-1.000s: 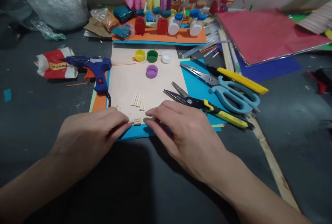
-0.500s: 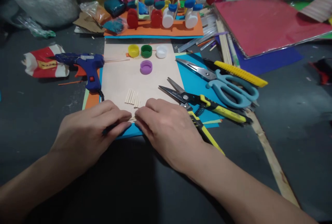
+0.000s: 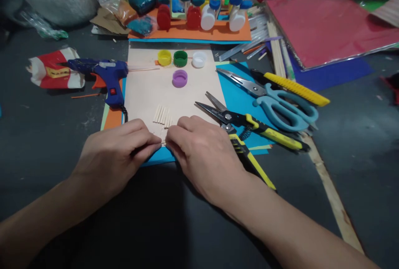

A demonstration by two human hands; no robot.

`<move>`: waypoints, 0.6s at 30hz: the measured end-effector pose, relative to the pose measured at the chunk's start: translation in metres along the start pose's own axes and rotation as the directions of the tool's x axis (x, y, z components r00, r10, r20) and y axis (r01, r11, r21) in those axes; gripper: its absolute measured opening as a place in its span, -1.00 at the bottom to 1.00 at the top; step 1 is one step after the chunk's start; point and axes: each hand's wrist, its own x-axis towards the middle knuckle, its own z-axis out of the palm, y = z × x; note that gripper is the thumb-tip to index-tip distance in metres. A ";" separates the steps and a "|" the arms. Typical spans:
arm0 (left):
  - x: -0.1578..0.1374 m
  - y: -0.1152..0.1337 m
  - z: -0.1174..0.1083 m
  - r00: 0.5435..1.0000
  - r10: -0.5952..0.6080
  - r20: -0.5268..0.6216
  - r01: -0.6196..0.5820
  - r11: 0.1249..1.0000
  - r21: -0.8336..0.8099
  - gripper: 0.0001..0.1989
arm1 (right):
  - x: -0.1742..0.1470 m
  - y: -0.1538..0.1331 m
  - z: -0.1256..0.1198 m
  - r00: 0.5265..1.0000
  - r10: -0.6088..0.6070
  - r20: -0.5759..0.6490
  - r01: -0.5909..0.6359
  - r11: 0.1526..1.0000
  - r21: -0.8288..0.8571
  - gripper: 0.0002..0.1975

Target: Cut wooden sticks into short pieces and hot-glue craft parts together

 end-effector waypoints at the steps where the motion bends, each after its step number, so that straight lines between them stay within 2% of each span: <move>1: 0.000 0.000 0.000 1.000 0.000 0.000 0.000 1.000 -0.003 -0.76 | 0.001 -0.001 0.000 1.000 0.006 0.003 -0.006 1.000 -0.001 -0.83; 7: 0.001 -0.001 0.003 1.000 0.006 -0.013 -0.006 1.000 -0.012 -0.77 | 0.004 -0.003 -0.002 1.000 0.019 0.021 -0.019 1.000 -0.004 -0.82; 10: 0.001 -0.001 0.003 1.000 -0.016 -0.012 0.016 1.000 -0.016 -0.79 | 0.001 -0.003 -0.005 0.999 0.038 0.026 -0.040 0.996 0.075 -0.88; 14: -0.001 -0.003 0.000 0.999 -0.047 -0.001 0.047 0.999 -0.017 -0.84 | -0.006 0.003 -0.015 0.991 0.112 -0.078 -0.093 0.973 0.212 -0.87; 16: -0.002 -0.003 -0.001 0.999 -0.052 0.013 0.052 0.999 -0.011 -0.84 | -0.008 0.007 -0.020 0.980 0.142 -0.142 -0.112 0.973 0.200 -0.87; 18: -0.002 -0.004 -0.002 0.999 -0.037 0.032 0.037 0.999 -0.006 -0.82 | -0.009 0.010 -0.022 0.977 0.148 -0.152 -0.120 0.976 0.180 -0.88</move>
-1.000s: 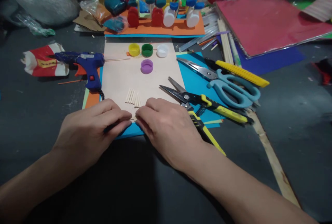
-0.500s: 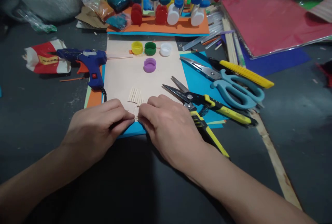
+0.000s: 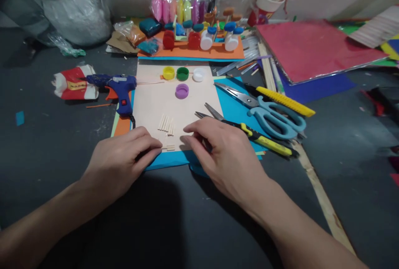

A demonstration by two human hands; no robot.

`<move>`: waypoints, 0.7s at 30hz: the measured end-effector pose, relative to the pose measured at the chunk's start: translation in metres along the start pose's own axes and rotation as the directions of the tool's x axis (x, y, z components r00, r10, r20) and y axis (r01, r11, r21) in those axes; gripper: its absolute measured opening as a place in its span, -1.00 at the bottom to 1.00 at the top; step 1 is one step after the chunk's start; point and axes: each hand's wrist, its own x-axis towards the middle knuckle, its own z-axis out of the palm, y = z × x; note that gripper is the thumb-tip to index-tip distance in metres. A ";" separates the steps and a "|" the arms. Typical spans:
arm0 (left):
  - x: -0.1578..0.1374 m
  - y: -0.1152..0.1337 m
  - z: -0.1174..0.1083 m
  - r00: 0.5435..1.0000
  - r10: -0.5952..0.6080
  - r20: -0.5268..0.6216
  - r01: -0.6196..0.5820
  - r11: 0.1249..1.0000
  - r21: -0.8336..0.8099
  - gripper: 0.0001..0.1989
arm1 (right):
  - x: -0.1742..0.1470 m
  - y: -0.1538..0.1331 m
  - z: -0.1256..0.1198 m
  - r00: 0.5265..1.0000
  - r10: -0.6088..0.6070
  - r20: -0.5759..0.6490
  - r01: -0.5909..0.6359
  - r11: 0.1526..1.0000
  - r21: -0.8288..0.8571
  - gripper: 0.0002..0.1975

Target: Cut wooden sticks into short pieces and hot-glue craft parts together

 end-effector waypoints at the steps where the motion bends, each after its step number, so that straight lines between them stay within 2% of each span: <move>1: 0.000 0.000 0.000 1.000 0.012 0.005 -0.012 1.000 0.002 -0.82 | 0.000 0.001 0.000 1.000 0.003 0.013 -0.003 1.000 -0.002 -0.88; 5: 0.001 0.000 -0.002 0.999 0.034 -0.035 -0.034 0.999 -0.006 -0.83 | -0.001 0.003 -0.001 0.998 -0.012 0.063 0.011 1.000 0.008 -0.88; 9: -0.001 0.000 -0.006 0.987 0.059 -0.152 -0.064 0.998 -0.022 -0.85 | -0.001 0.001 -0.004 0.998 -0.069 0.010 0.069 0.997 0.044 -0.88; 13: -0.002 -0.001 -0.009 0.963 0.173 -0.208 -0.174 0.985 0.012 -0.88 | -0.001 -0.002 -0.006 0.998 -0.069 0.005 0.068 0.986 0.150 -0.86; 17: -0.002 0.003 -0.011 0.935 0.309 -0.176 -0.290 0.949 0.123 -0.86 | -0.002 -0.007 -0.006 0.996 -0.053 0.066 0.033 0.960 0.277 -0.87; 21: -0.001 0.010 -0.013 0.913 0.397 -0.091 -0.373 0.906 0.199 -0.85 | -0.004 -0.013 -0.007 0.988 -0.016 0.155 -0.029 0.958 0.285 -0.87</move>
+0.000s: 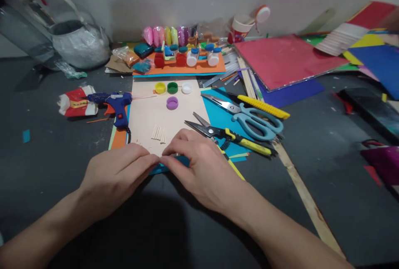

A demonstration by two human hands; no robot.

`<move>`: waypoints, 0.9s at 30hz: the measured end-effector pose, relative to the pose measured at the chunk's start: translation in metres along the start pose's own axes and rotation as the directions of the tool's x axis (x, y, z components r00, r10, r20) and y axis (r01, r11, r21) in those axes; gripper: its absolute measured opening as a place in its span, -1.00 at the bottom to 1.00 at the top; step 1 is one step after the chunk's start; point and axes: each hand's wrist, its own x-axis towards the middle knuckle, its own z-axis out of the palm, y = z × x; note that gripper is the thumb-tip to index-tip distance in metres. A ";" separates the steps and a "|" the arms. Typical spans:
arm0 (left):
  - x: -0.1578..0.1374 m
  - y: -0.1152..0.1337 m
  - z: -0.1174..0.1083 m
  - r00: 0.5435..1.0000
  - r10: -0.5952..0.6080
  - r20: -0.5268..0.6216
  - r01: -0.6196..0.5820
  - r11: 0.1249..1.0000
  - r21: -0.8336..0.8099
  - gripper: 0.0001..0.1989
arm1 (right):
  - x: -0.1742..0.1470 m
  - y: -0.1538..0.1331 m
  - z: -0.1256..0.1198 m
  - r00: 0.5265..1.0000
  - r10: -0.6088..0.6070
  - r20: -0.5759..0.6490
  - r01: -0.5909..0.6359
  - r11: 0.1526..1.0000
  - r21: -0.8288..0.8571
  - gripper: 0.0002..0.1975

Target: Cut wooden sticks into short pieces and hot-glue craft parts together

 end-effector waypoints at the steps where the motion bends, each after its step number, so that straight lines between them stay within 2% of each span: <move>1: 0.001 0.001 0.000 1.000 0.014 0.001 -0.014 1.000 0.004 -0.84 | 0.000 -0.001 0.000 1.000 0.011 0.016 -0.011 1.000 -0.001 -0.88; 4: 0.001 0.002 0.000 0.999 0.015 -0.036 -0.015 1.000 -0.004 -0.82 | 0.000 -0.002 0.001 0.998 0.024 0.050 -0.025 1.000 0.012 -0.90; 8: 0.001 0.002 0.002 0.998 -0.019 -0.063 0.013 0.995 -0.096 -0.83 | 0.001 -0.002 0.003 0.995 0.066 0.077 -0.067 0.998 0.008 -0.92; 12: 0.000 0.001 0.004 0.983 -0.138 -0.118 0.103 0.959 -0.266 -0.87 | 0.002 -0.003 0.005 0.990 0.121 0.071 -0.125 0.990 0.062 -0.93; 15: 0.000 0.003 0.003 0.927 -0.347 -0.140 0.253 0.858 -0.447 -0.88 | 0.002 -0.004 0.003 0.989 0.145 0.032 -0.148 0.971 0.189 -0.91; 18: 0.001 0.007 0.001 0.870 -0.490 -0.058 0.362 0.713 -0.601 -0.89 | 0.003 -0.004 0.003 0.986 0.167 0.007 -0.162 0.943 0.292 -0.90; 21: 0.003 0.011 0.001 0.849 -0.528 0.023 0.399 0.611 -0.684 -0.92 | 0.003 -0.005 0.005 0.987 0.158 0.005 -0.151 0.931 0.334 -0.90; 25: 0.006 0.012 0.001 0.851 -0.523 0.042 0.378 0.556 -0.740 -0.93 | 0.003 -0.009 0.008 0.990 0.140 0.009 -0.135 0.930 0.341 -0.89; 27: 0.006 0.010 0.000 0.836 -0.544 0.073 0.391 0.497 -0.775 -0.93 | 0.003 -0.010 0.006 0.989 0.147 0.012 -0.142 0.924 0.356 -0.86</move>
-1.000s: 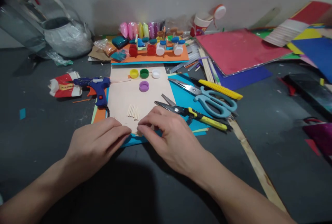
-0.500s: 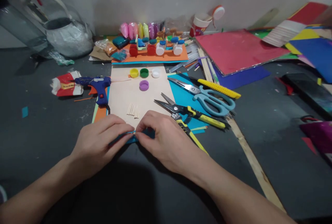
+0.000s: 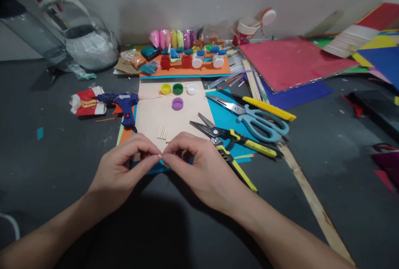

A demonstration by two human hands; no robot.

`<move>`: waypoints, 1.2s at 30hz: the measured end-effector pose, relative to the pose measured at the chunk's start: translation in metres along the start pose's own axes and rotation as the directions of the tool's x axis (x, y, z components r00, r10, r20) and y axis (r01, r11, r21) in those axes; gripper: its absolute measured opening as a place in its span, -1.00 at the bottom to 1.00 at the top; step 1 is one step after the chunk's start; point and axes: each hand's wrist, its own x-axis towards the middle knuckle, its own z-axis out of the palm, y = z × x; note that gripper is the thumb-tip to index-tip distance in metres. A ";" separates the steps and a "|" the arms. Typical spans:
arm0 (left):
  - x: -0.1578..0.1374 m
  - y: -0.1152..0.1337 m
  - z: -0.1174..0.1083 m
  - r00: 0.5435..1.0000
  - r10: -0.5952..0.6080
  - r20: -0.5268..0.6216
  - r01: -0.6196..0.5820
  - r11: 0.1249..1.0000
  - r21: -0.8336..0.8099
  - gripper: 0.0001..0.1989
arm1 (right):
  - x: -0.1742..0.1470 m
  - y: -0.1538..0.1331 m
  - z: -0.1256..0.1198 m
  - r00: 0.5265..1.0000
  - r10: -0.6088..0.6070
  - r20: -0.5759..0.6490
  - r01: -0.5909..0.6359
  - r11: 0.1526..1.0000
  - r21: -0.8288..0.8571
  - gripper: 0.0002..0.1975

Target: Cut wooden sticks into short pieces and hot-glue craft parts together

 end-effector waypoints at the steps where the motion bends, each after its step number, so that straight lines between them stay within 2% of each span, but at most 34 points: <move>1: 0.000 0.000 -0.001 0.999 -0.038 0.004 0.038 0.998 -0.048 -0.93 | 0.000 -0.001 -0.002 1.000 0.006 -0.016 -0.005 1.000 0.013 -0.86; 4: 0.001 0.000 -0.006 0.984 -0.179 0.019 0.178 0.950 -0.258 -0.95 | 0.001 -0.001 -0.010 0.995 0.038 -0.092 -0.032 0.997 0.070 -0.83; 6: 0.000 0.000 -0.008 0.968 -0.248 0.043 0.246 0.892 -0.380 -0.96 | 0.001 -0.001 -0.013 0.995 0.066 -0.078 -0.057 0.993 0.105 -0.81; 9: -0.001 0.001 -0.008 0.956 -0.278 0.092 0.288 0.833 -0.473 -0.97 | 0.001 0.000 -0.013 0.994 0.090 0.059 -0.099 0.983 0.154 -0.78; 12: -0.001 0.003 -0.006 0.954 -0.271 0.127 0.297 0.820 -0.489 -0.97 | 0.000 0.000 -0.008 0.976 0.108 0.189 -0.152 0.960 0.236 -0.75; 16: -0.002 0.005 -0.005 0.958 -0.248 0.140 0.285 0.861 -0.421 -0.96 | 0.000 -0.002 -0.004 0.958 0.122 0.258 -0.202 0.929 0.311 -0.72; 21: -0.003 0.007 -0.006 0.969 -0.225 0.101 0.245 0.921 -0.301 -0.91 | 0.001 -0.002 -0.004 0.955 0.154 0.254 -0.235 0.915 0.327 -0.71; 27: -0.007 0.005 -0.002 0.989 -0.142 0.038 0.146 0.973 -0.179 -0.79 | 0.002 0.004 -0.002 0.965 0.175 0.196 -0.240 0.891 0.385 -0.84; 31: -0.007 0.002 0.000 0.993 -0.114 0.008 0.114 0.989 -0.090 -0.83 | 0.002 0.006 -0.004 0.971 0.173 0.165 -0.223 0.903 0.368 -0.87; 36: -0.007 -0.004 0.000 0.998 -0.044 -0.039 0.047 0.996 0.072 -0.81 | 0.002 0.005 -0.009 0.987 0.150 0.054 -0.159 0.927 0.340 -0.90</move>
